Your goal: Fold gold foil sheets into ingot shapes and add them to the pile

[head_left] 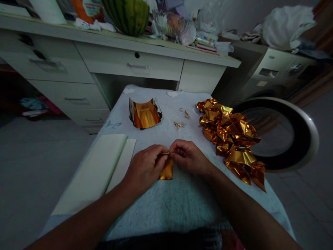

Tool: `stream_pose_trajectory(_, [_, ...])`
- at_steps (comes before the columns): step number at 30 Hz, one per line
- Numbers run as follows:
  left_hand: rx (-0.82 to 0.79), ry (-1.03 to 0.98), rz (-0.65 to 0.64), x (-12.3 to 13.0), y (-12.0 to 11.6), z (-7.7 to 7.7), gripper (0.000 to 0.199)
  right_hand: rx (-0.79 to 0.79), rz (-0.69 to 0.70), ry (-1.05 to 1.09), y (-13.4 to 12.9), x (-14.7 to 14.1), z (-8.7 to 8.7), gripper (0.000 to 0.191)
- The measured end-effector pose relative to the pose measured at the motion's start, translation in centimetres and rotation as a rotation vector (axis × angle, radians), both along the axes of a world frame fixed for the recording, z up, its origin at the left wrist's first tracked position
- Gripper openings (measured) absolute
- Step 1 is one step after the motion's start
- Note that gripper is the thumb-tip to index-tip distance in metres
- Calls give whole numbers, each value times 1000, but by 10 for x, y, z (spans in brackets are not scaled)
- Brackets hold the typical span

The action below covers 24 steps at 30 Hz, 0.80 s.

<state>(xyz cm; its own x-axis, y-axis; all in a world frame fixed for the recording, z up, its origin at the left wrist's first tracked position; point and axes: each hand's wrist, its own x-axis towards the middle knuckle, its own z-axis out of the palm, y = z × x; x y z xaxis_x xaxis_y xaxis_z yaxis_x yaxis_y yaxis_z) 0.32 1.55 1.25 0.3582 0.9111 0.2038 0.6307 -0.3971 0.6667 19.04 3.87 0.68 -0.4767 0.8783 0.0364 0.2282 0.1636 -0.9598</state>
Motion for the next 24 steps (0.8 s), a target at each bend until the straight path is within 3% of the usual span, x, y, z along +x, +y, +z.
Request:
stream_pose_trajectory(10, [44,-13,-14,1,1,3,13,22,4,-47,0,0,3,8])
stream_pose_trajectory(20, [97,67,-39,1,-1,-5,14,12,-3,-27,-2,-4,0,7])
stream_pose_trajectory(24, [146,87,-35,0,-2,-5,14,-48,-7,24,-2,-6,-3,8])
